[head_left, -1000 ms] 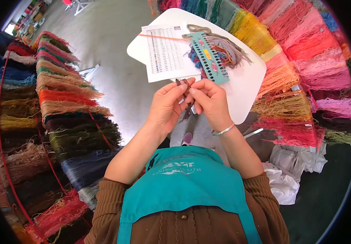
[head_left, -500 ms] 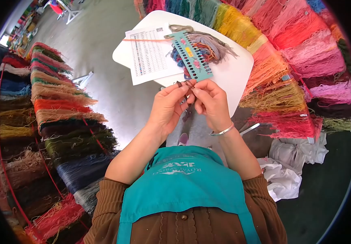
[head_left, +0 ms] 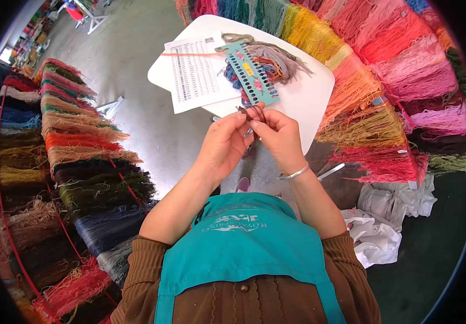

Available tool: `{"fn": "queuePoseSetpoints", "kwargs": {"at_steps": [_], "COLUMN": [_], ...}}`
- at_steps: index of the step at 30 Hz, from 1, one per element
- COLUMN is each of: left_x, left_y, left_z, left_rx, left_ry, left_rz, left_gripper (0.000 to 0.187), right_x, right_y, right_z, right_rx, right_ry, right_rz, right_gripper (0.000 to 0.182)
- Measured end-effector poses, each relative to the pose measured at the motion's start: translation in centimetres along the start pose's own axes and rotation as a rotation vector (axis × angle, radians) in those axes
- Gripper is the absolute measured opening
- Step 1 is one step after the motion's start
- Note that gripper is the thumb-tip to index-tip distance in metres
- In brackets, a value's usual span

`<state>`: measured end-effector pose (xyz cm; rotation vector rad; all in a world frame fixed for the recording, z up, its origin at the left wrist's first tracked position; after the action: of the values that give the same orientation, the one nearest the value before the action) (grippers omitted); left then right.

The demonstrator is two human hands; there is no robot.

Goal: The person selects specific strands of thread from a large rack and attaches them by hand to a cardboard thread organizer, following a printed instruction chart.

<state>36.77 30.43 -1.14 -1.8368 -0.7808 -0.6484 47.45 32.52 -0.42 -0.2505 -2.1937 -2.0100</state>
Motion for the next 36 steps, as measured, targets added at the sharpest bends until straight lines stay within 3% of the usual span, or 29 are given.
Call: {"fn": "queuePoseSetpoints", "kwargs": {"at_steps": [4, 36], "left_x": [-0.12, -0.22], "left_y": [-0.33, 0.31], "left_z": [-0.22, 0.36], "left_rx": [-0.001, -0.028], "left_ry": [0.011, -0.035], "left_rz": [-0.016, -0.061], "left_gripper": [0.030, 0.030], "right_x": [-0.28, 0.18], "right_y": [-0.12, 0.09], "right_z": [-0.43, 0.29], "right_rx": [0.129, -0.054], "right_ry": [0.036, -0.018], "right_rz": [0.064, -0.040], "right_gripper": [0.008, 0.008]}}
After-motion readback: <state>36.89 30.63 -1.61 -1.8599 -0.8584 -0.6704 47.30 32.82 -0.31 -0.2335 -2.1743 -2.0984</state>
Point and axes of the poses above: each hand's wrist, its own z-axis towards the middle knuckle, its own x-axis out of the palm, y = z × x, the point moved 9 cm from there along z, towards the middle knuckle, and after that the axes turned 12 degrees about -y, right-handed, at the moved point
